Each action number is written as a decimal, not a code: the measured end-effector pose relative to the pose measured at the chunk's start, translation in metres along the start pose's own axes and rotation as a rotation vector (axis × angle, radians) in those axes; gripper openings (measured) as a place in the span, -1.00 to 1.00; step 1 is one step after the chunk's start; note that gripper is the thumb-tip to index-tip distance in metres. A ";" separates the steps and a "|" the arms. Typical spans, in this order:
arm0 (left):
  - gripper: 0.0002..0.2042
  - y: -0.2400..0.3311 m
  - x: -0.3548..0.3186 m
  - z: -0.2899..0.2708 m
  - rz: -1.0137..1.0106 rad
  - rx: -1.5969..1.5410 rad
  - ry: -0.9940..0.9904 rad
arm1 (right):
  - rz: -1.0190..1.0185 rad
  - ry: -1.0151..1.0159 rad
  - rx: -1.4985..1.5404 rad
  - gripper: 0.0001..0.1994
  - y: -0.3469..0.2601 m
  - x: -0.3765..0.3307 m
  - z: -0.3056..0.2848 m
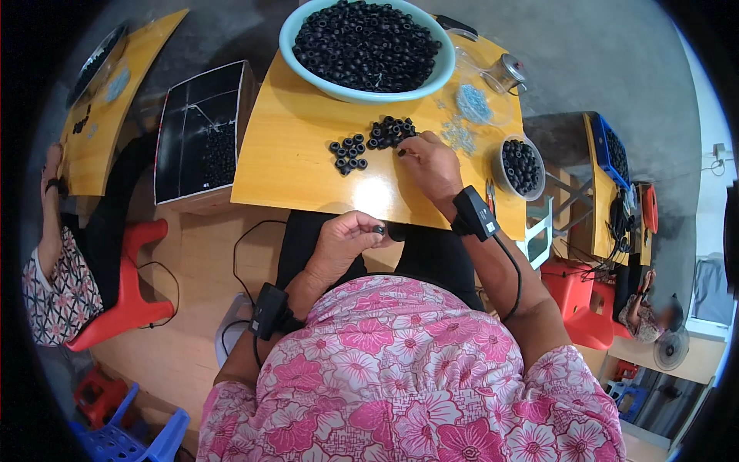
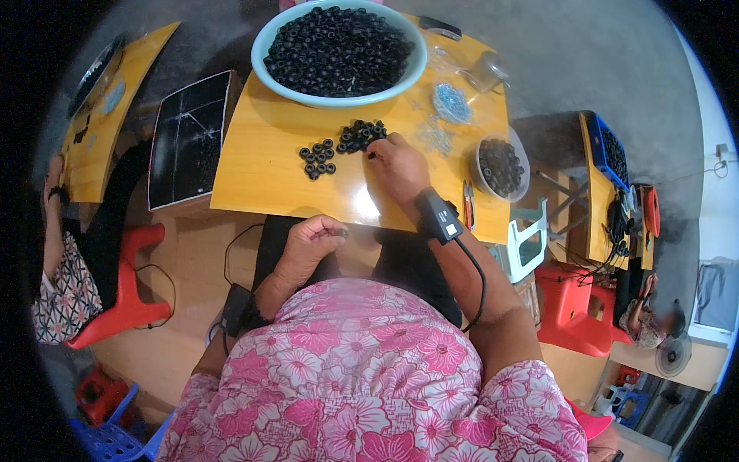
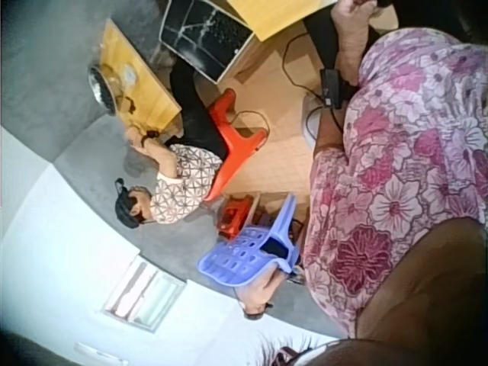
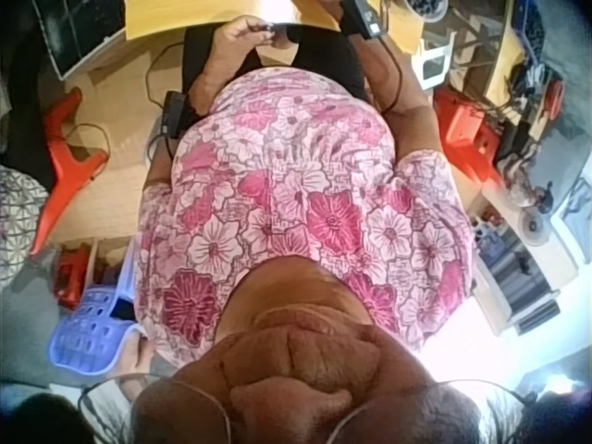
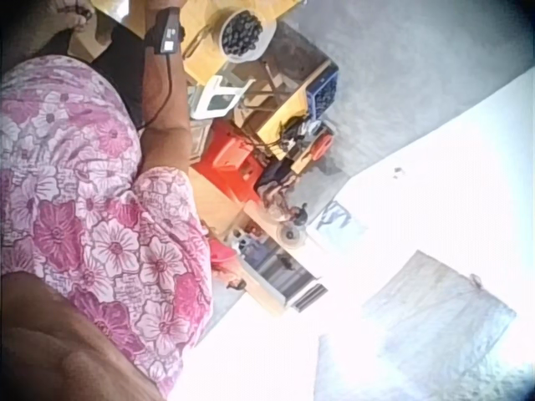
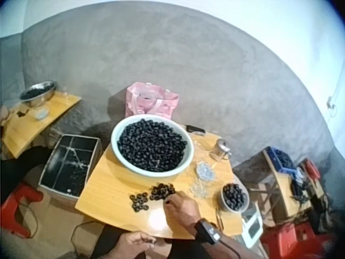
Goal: Manually assembling small black plastic components by inserting small blue pieces.
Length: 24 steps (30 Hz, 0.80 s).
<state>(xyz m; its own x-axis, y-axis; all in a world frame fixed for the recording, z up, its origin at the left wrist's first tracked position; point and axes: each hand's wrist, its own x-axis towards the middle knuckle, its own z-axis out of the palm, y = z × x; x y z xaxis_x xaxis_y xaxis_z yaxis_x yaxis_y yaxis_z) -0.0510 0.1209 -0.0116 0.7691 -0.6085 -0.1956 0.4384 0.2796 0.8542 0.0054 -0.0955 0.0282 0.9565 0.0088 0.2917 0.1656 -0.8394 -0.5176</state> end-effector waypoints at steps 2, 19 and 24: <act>-0.85 0.003 0.000 0.002 -0.007 -0.001 0.002 | -0.032 -0.022 -0.042 -0.90 0.003 0.001 0.001; -0.86 -0.006 -0.002 0.001 0.061 0.017 0.011 | -0.259 -0.164 -0.236 -0.92 -0.007 -0.026 -0.009; -0.85 -0.006 -0.001 0.000 0.085 0.061 -0.009 | -0.108 -0.060 0.096 -0.87 0.001 -0.037 -0.005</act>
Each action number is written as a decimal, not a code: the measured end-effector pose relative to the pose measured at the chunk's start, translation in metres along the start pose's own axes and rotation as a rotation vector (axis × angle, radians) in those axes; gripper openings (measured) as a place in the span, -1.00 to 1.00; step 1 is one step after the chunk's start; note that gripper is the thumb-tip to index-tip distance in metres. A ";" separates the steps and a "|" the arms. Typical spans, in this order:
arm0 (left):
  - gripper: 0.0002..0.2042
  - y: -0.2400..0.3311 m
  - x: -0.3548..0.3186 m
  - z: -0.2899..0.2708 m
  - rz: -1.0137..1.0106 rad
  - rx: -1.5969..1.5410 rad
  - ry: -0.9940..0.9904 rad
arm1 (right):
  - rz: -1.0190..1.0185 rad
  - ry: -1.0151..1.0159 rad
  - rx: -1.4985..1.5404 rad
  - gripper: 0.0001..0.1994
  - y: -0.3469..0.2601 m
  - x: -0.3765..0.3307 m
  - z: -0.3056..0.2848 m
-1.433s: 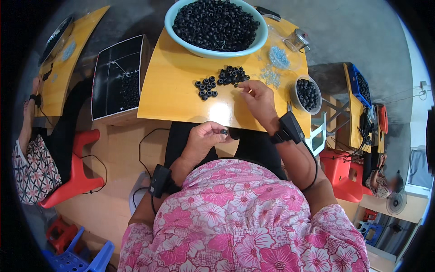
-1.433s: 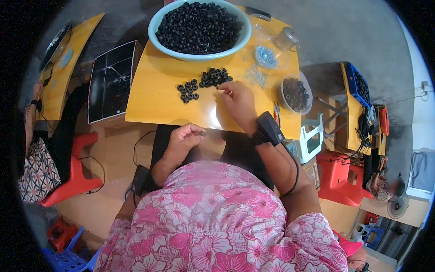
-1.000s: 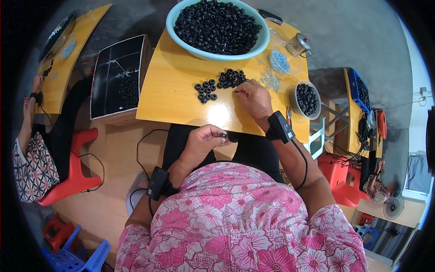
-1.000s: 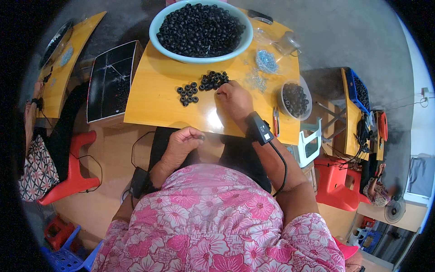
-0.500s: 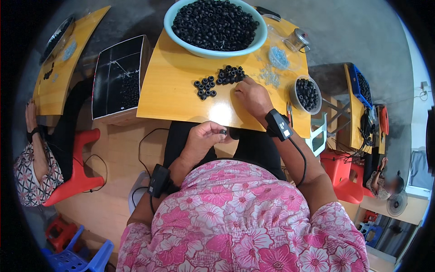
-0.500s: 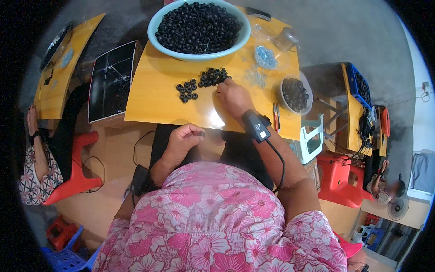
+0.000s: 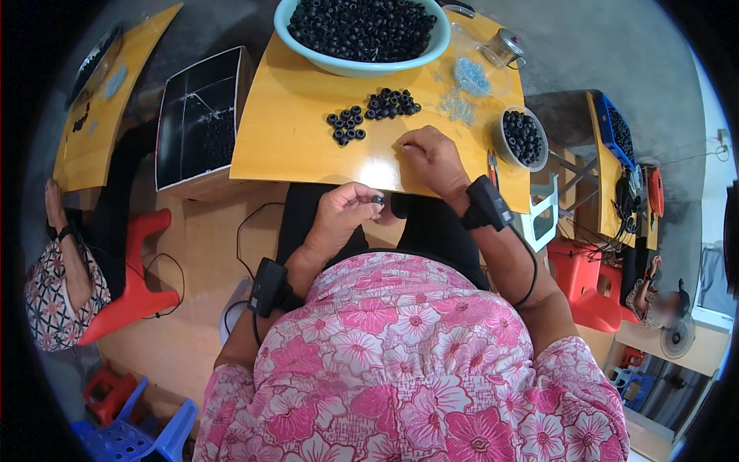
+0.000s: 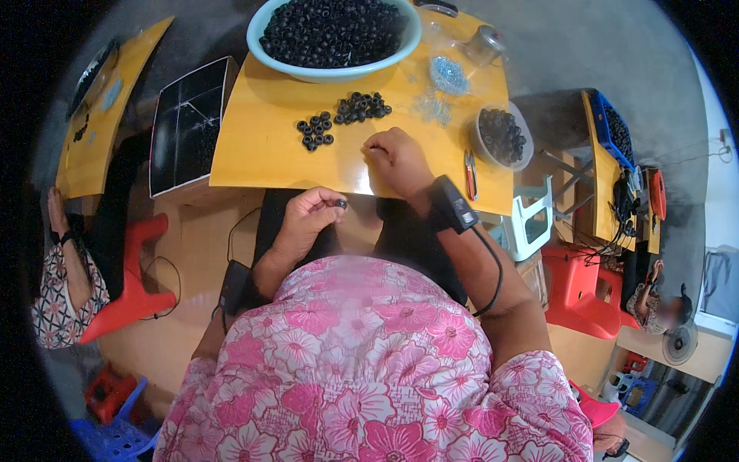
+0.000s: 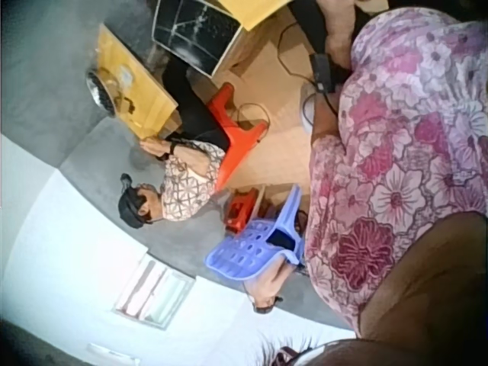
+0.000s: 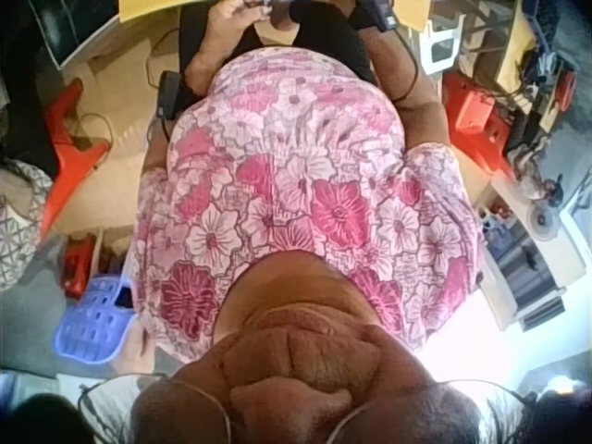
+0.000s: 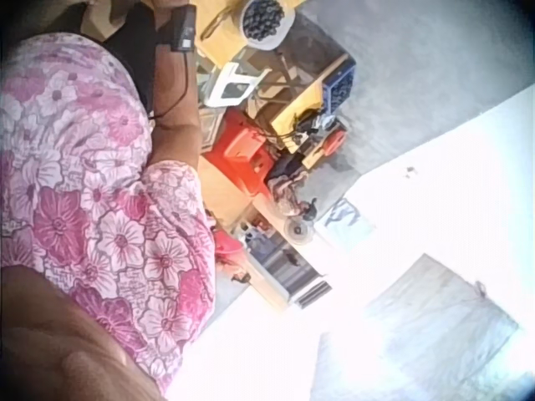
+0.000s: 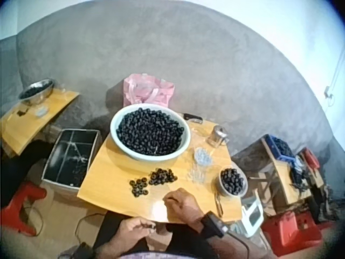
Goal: Manually assembling small black plastic components by inserting small blue pieces.
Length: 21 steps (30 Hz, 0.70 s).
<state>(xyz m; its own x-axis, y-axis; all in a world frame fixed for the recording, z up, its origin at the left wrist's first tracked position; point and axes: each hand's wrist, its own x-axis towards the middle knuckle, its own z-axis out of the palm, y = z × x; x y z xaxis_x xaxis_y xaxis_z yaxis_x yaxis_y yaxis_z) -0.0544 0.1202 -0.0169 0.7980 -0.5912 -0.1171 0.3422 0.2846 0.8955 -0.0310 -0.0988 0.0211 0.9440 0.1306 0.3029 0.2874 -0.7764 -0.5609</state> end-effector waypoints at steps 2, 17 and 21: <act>-0.83 -0.003 0.000 -0.002 0.015 -0.024 -0.009 | 0.257 -0.064 0.370 -0.85 -0.008 -0.006 0.000; -0.85 -0.002 0.001 -0.005 -0.007 -0.035 -0.011 | 0.757 -0.239 1.213 -0.82 -0.046 -0.040 0.007; -0.86 0.000 -0.001 -0.002 0.000 -0.053 -0.003 | 0.775 -0.190 1.211 -0.82 -0.054 -0.040 0.007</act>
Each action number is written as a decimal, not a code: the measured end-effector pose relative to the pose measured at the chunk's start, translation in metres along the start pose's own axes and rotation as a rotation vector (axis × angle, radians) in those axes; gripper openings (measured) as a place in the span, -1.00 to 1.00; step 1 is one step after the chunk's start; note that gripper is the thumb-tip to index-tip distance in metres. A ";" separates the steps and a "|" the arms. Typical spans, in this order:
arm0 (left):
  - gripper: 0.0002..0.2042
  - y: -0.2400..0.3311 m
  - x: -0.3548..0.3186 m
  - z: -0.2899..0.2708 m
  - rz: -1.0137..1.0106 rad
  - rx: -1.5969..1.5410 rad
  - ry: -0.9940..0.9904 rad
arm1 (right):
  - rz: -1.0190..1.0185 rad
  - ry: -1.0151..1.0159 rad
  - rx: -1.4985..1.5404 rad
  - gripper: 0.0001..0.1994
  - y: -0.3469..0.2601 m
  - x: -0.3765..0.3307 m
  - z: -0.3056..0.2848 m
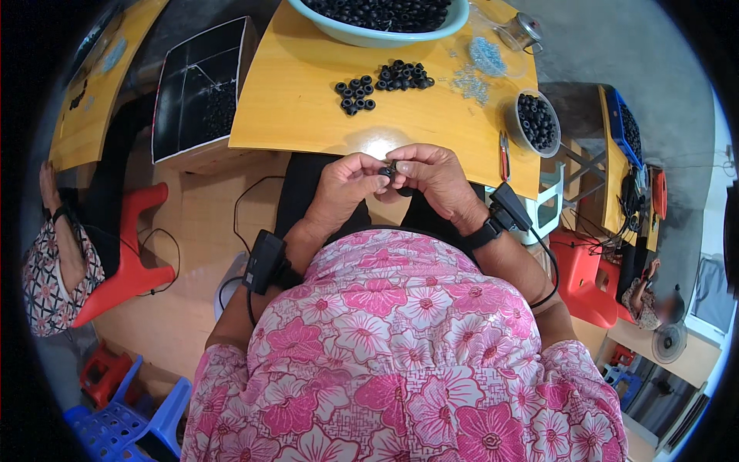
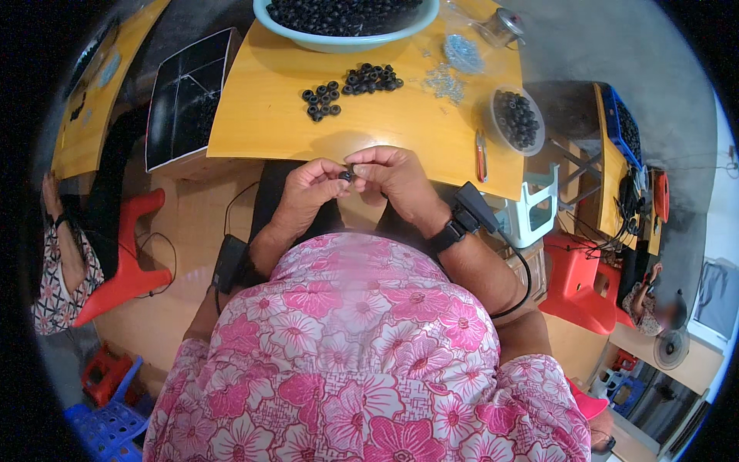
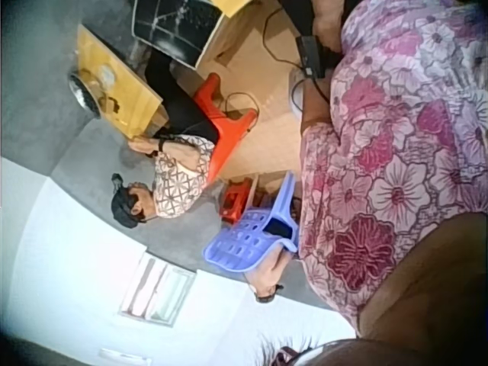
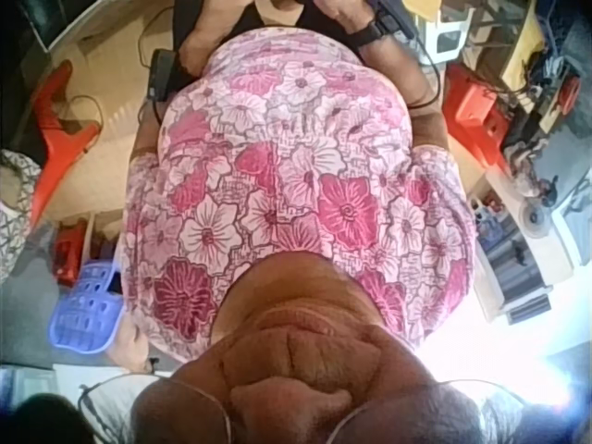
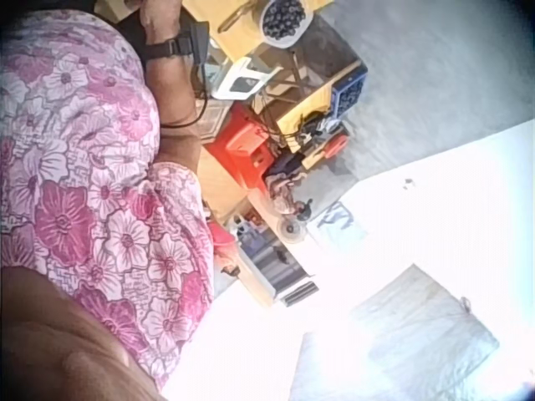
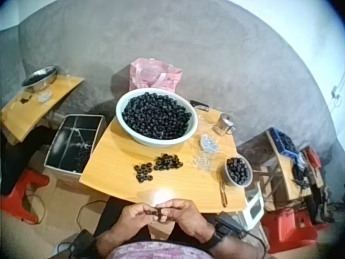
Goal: Manually assembling small black plastic components by inserting small blue pieces.
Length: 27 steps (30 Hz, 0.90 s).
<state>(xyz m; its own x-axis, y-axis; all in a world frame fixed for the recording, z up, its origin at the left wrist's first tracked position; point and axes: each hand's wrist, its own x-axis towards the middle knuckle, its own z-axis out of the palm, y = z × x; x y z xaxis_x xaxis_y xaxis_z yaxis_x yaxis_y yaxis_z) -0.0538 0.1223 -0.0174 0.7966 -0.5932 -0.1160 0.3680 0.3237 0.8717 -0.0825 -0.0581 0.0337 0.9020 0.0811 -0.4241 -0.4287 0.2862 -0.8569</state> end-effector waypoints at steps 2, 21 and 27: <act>-0.86 0.001 0.000 0.001 0.004 -0.011 0.002 | -0.015 -0.023 0.004 -0.82 0.000 0.000 -0.002; -0.86 0.002 0.000 -0.001 -0.006 -0.019 -0.006 | -0.012 -0.003 -0.033 -0.83 0.003 0.001 -0.002; -0.85 0.002 0.000 -0.001 -0.010 -0.029 -0.008 | -0.032 0.009 -0.103 -0.84 0.002 0.001 -0.002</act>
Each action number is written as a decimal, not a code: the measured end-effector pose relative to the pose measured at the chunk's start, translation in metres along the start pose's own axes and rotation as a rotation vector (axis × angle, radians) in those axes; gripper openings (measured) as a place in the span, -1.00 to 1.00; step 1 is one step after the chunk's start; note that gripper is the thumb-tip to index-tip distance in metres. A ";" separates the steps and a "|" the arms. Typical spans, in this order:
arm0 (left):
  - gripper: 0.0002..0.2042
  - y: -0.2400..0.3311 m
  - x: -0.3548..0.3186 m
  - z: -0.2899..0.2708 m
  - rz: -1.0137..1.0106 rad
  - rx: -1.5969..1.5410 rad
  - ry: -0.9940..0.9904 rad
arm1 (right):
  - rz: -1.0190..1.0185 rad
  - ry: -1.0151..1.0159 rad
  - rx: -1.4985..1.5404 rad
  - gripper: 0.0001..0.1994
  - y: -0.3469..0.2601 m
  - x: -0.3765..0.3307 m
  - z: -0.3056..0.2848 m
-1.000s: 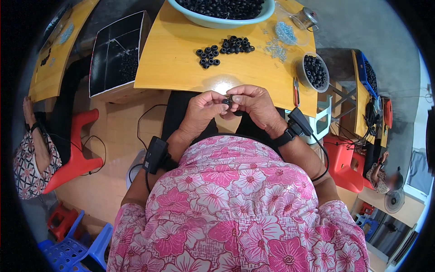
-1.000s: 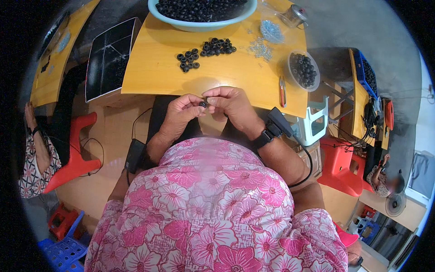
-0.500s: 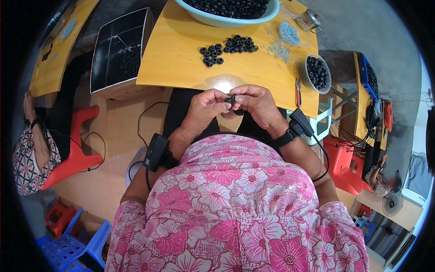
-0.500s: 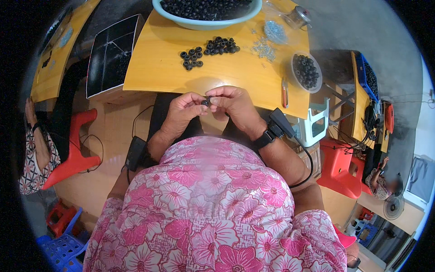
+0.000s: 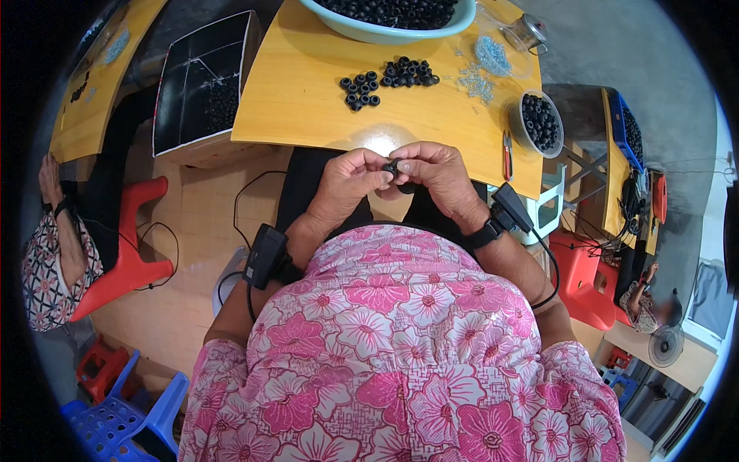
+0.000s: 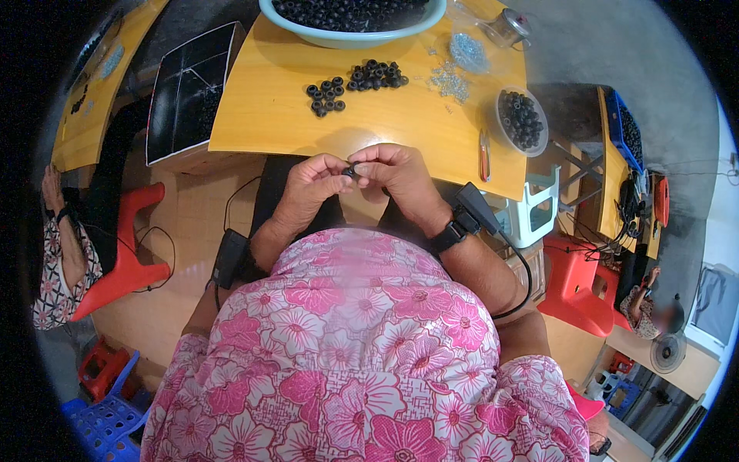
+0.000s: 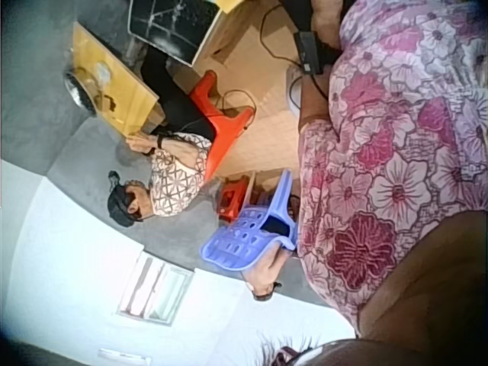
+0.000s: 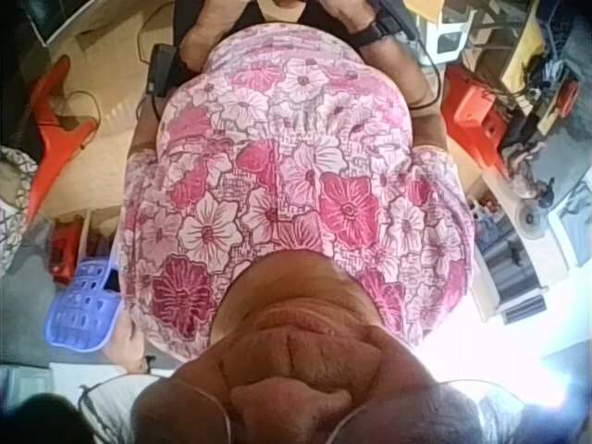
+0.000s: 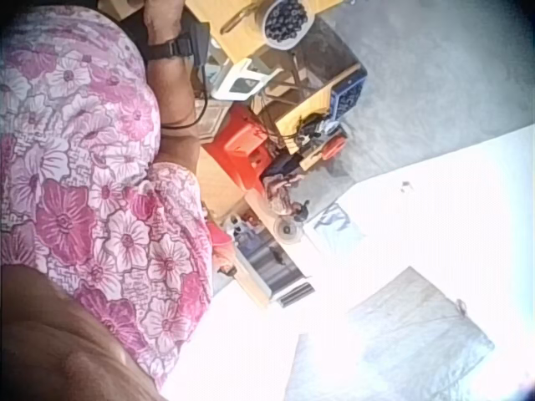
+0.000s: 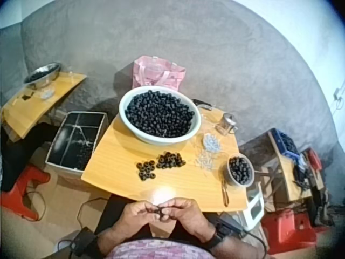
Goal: Manually assembling small black plastic components by inserting small blue pieces.
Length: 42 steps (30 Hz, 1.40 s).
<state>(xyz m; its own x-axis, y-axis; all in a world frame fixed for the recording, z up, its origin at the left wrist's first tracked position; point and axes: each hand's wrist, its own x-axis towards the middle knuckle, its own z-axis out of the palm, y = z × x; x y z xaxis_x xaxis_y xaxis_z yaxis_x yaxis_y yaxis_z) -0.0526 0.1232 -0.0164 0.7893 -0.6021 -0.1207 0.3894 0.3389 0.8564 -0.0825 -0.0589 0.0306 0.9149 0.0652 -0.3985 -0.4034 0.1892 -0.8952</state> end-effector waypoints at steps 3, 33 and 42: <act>-0.85 0.002 0.000 0.000 -0.002 0.009 -0.003 | -0.038 -0.010 -0.038 -0.84 -0.002 -0.001 0.001; -0.86 0.000 0.000 0.000 -0.030 0.018 -0.010 | -0.098 0.047 -0.100 -0.85 0.019 -0.007 0.000; -0.86 -0.003 0.000 -0.002 -0.031 0.016 -0.003 | -0.084 0.073 -0.070 -0.83 0.017 -0.010 0.003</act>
<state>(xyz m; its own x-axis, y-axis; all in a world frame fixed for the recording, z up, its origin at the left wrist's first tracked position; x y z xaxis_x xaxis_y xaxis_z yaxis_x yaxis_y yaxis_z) -0.0530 0.1236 -0.0195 0.7756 -0.6141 -0.1457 0.4061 0.3088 0.8601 -0.0990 -0.0532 0.0201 0.9428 -0.0205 -0.3326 -0.3279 0.1221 -0.9368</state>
